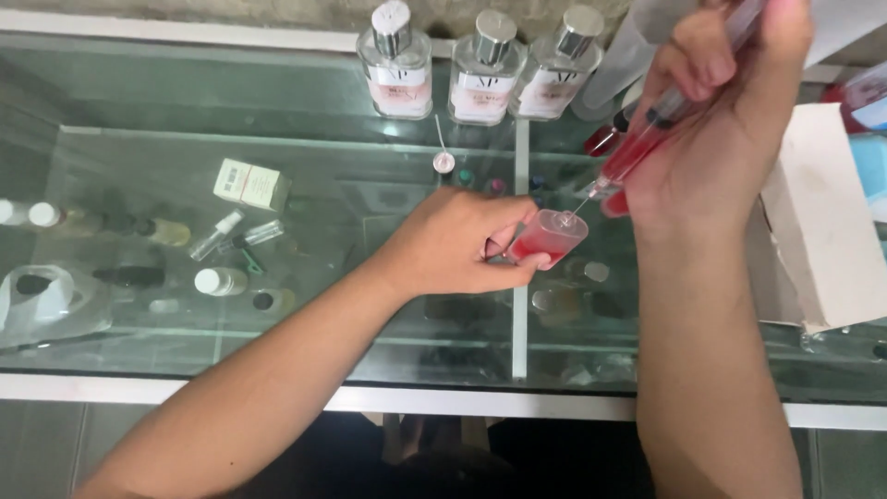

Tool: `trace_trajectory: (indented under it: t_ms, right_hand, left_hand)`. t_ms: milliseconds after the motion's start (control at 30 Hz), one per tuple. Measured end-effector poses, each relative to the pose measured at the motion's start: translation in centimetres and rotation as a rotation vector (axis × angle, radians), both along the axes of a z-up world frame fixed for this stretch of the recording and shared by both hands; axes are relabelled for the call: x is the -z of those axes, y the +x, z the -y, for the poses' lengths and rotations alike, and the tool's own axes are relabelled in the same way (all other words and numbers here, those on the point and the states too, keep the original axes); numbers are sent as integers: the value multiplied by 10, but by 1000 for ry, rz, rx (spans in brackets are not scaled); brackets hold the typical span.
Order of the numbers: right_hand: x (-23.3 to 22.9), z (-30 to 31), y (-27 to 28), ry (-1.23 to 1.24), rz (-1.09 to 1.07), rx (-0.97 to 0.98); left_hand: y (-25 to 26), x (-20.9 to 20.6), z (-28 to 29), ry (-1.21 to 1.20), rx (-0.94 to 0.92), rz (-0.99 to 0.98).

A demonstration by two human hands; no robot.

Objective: The person uses a syringe to transfer red liquid from a larger container into smaller perfume bottles, and then caps the bottles.

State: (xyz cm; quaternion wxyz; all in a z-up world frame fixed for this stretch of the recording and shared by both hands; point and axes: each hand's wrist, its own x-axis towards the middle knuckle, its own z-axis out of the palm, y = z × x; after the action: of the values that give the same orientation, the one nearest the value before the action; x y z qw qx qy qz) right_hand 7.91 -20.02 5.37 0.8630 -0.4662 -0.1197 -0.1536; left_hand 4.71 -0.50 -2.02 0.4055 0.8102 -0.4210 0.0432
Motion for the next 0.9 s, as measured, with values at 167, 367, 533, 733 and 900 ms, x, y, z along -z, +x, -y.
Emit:
trace_trajectory:
  t_ms: [167, 367, 533, 733, 900]
  right_hand:
    - [17, 13, 5, 142, -32, 17]
    - [14, 15, 4, -86, 46, -7]
    - [7, 13, 2, -66, 14, 73]
    - [7, 10, 1, -38, 63, -9]
    - [-8, 1, -3, -125, 83, 63]
  left_hand:
    - [1, 3, 0, -17, 21, 1]
    - [2, 2, 0, -17, 13, 10]
    - [1, 1, 1, -26, 2, 19]
    - [0, 1, 2, -21, -5, 16]
    - [-2, -2, 2, -1, -13, 9]
